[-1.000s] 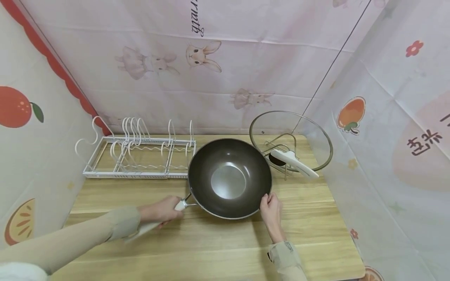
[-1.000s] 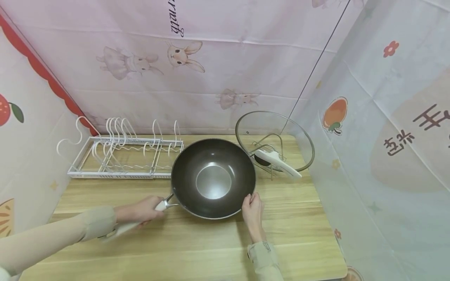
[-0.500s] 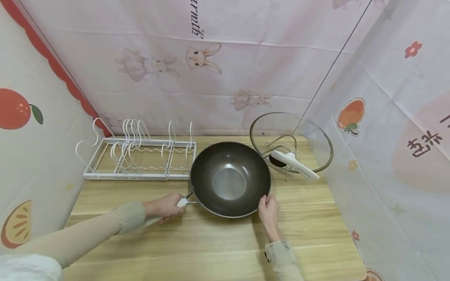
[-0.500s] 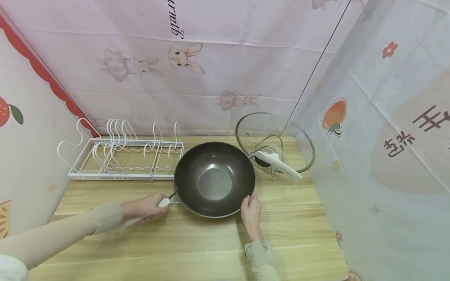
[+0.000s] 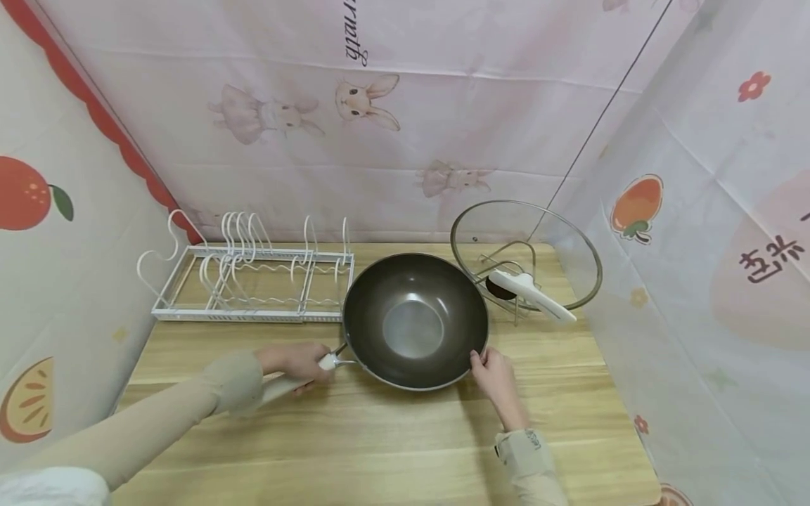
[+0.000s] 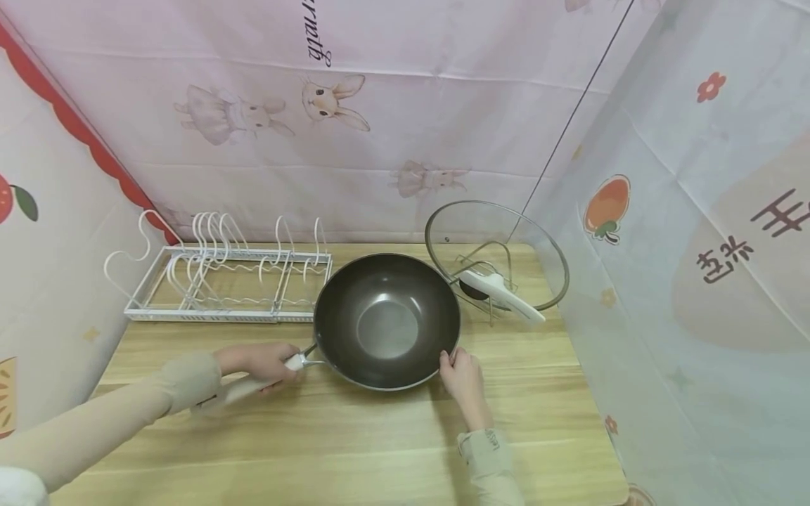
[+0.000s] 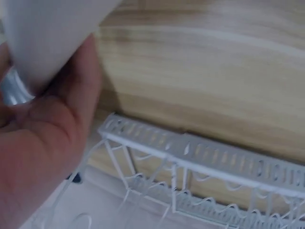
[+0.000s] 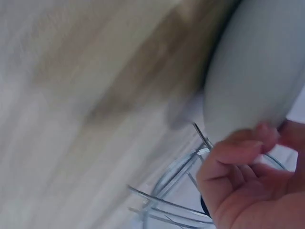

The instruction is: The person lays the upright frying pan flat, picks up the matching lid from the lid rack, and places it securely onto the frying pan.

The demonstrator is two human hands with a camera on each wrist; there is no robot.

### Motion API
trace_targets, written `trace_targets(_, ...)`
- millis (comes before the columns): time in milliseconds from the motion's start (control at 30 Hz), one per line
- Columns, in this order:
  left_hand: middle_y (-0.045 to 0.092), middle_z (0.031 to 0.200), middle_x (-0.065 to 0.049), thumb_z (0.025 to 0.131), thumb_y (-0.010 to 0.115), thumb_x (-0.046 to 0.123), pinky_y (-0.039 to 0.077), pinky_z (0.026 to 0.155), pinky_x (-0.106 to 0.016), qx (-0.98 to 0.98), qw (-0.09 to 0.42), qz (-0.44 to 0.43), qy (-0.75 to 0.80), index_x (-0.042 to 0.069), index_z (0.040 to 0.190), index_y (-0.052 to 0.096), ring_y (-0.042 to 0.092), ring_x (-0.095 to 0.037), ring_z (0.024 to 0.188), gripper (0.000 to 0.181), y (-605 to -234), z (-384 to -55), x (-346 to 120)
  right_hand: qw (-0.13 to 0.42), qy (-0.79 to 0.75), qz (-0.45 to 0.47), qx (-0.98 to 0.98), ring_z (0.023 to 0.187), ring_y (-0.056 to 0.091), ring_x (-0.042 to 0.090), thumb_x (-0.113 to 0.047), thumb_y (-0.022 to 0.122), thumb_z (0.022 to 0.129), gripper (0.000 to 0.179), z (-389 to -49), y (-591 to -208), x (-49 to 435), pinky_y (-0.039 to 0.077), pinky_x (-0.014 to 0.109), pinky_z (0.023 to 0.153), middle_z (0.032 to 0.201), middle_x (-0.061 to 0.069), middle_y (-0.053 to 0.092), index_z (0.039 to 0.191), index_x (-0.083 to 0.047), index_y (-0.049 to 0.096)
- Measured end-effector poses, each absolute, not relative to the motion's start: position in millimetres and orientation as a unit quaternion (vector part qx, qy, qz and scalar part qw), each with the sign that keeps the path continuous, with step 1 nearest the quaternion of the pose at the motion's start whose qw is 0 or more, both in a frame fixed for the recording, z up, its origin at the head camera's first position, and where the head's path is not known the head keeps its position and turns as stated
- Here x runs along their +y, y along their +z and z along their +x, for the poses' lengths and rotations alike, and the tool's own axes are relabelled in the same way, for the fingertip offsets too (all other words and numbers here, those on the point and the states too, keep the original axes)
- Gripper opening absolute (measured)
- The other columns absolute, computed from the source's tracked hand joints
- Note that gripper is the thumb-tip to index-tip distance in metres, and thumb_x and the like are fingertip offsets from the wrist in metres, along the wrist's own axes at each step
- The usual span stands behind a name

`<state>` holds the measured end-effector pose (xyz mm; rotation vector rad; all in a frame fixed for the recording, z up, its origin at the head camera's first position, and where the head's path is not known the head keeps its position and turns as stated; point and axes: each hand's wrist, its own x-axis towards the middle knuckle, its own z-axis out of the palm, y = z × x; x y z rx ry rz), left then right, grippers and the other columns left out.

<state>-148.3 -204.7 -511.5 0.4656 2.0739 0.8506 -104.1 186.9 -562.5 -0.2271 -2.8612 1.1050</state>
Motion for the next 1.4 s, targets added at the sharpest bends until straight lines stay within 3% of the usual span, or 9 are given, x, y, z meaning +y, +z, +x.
trace_targets(100,0.063,0.067,-0.014,0.091,0.068,0.016,0.046,0.049,-0.023,0.843,0.405,0.211,0.286,0.004,0.092,0.056,0.055,-0.014,0.051,0.017,-502,-152,-202,-0.023,0.339,-0.064,-0.938,0.054,0.046,0.019,-0.019,0.059,0.096,0.033,-104,-551,191,0.039,0.032,0.050,0.060,0.003,0.048,0.067,-0.010,0.047)
trace_targets(233,0.058,0.074,-0.007,0.092,0.067,0.026,0.046,0.050,-0.025,0.864,0.387,0.238,0.218,0.007,0.089,0.058,0.055,-0.016,0.061,0.021,-487,-164,-202,-0.064,0.329,-0.042,-0.941,0.056,0.047,0.017,-0.020,0.060,0.096,0.029,-104,-532,195,0.040,0.031,0.052,0.062,0.002,0.051,0.070,-0.009,0.053)
trace_targets(433,0.058,0.080,-0.007,0.101,0.054,0.032,0.042,0.051,-0.025,0.856,0.399,0.254,0.208,0.006,0.093,0.059,0.054,-0.017,0.063,0.028,-440,-171,-190,-0.065,0.332,-0.008,-0.941,0.057,0.045,0.015,-0.021,0.062,0.097,0.023,-99,-496,202,0.039,0.031,0.055,0.061,0.000,0.048,0.078,-0.008,0.056)
trace_targets(667,0.058,0.082,-0.004,0.103,0.051,0.033,0.046,0.062,-0.029,0.851,0.357,0.278,0.266,0.005,0.098,0.059,0.054,-0.017,0.070,0.030,-401,-172,-167,-0.045,0.345,0.012,-0.937,0.062,0.051,0.015,-0.023,0.059,0.099,0.019,-95,-456,210,0.044,0.031,0.059,0.069,0.000,0.056,0.089,-0.007,0.061)
trace_targets(1067,0.056,0.079,-0.005,0.103,0.051,0.038,0.045,0.065,-0.033,0.886,0.280,0.273,0.250,0.007,0.100,0.057,0.052,-0.016,0.068,0.031,-371,-177,-129,0.085,0.304,0.064,-0.947,0.061,0.056,0.011,-0.018,0.065,0.095,0.014,-101,-417,223,0.048,0.029,0.058,0.069,-0.001,0.062,0.086,-0.007,0.063)
trace_targets(1267,0.066,0.104,-0.014,0.101,0.051,0.043,0.053,0.083,-0.046,0.946,0.162,0.236,0.150,0.000,0.128,0.054,0.066,-0.029,0.096,0.051,-370,-179,-103,0.185,0.279,0.057,-0.940,0.062,0.058,0.016,-0.013,0.067,0.092,0.011,-106,-404,235,0.048,0.033,0.061,0.072,0.004,0.063,0.086,-0.005,0.063)
trace_targets(1400,0.067,0.110,-0.017,0.101,0.052,0.044,0.055,0.079,-0.051,0.970,0.081,0.200,0.111,0.000,0.129,0.055,0.066,-0.035,0.100,0.052,-371,-186,-91,0.236,0.268,0.069,-0.931,0.067,0.060,0.025,-0.008,0.068,0.089,0.011,-111,-399,245,0.046,0.040,0.062,0.076,0.011,0.063,0.092,0.001,0.061)
